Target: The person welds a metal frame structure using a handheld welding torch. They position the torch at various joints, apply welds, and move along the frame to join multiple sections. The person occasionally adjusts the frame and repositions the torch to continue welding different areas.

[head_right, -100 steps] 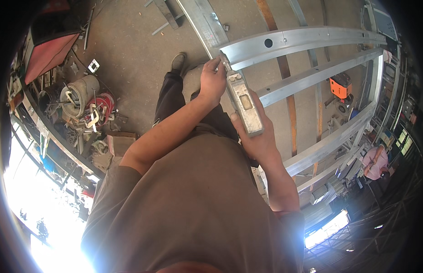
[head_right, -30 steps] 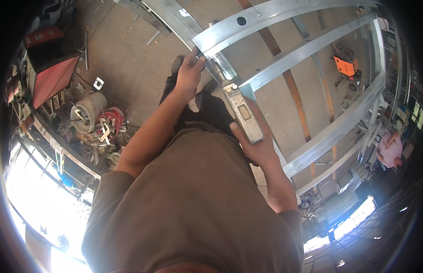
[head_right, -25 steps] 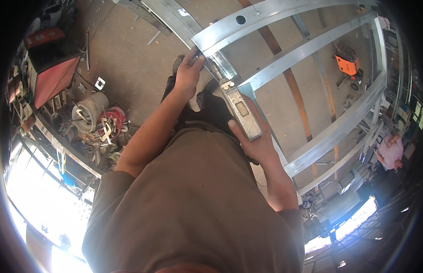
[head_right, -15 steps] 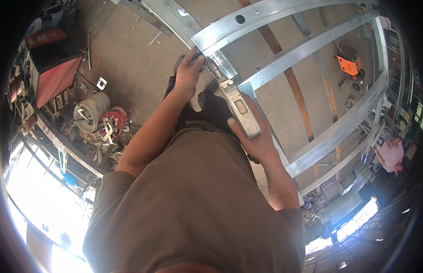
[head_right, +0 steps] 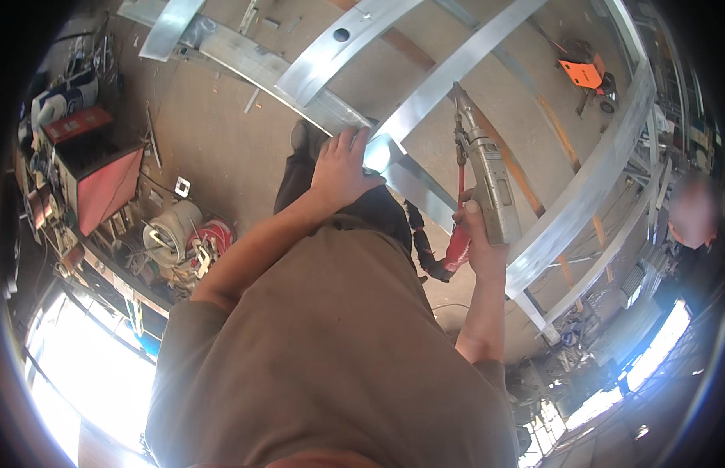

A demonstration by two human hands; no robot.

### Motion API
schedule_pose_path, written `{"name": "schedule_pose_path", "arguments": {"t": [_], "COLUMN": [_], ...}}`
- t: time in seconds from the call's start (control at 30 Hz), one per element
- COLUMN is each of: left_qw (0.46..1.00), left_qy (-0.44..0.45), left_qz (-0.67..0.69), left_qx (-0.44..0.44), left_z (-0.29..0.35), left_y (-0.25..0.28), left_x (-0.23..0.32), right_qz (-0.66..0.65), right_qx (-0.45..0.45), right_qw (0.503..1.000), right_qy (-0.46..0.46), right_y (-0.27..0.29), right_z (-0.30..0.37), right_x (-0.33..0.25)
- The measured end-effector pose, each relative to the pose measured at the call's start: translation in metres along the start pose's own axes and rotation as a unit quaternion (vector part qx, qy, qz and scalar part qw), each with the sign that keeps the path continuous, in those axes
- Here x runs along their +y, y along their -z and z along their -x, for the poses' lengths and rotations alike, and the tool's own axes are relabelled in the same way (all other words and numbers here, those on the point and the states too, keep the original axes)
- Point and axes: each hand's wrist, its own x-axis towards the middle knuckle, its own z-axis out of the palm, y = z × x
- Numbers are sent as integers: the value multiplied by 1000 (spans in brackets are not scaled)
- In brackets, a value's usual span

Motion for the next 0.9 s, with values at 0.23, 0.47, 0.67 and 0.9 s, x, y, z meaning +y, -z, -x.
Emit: {"name": "schedule_pose_path", "arguments": {"t": [0.23, 0.47, 0.67, 0.9], "left_qw": [995, 995, 976, 989], "left_qy": [-13, 29, 54, 16], "left_qz": [-101, -60, 123, -61], "left_qx": [19, 76, 173, 136], "left_z": [8, 21, -53, -224], "left_y": [-17, 20, 88, 150], "left_x": [15, 47, 69, 120], "right_qz": [-71, -86, -106, -132], "right_qx": [40, 34, 69, 123], "right_qw": [997, 995, 992, 983], "right_qy": [-8, 28, 11, -18], "right_y": [44, 74, 95, 103], "right_z": [13, 17, 21, 28], "right_x": [37, 71, 79, 95]}}
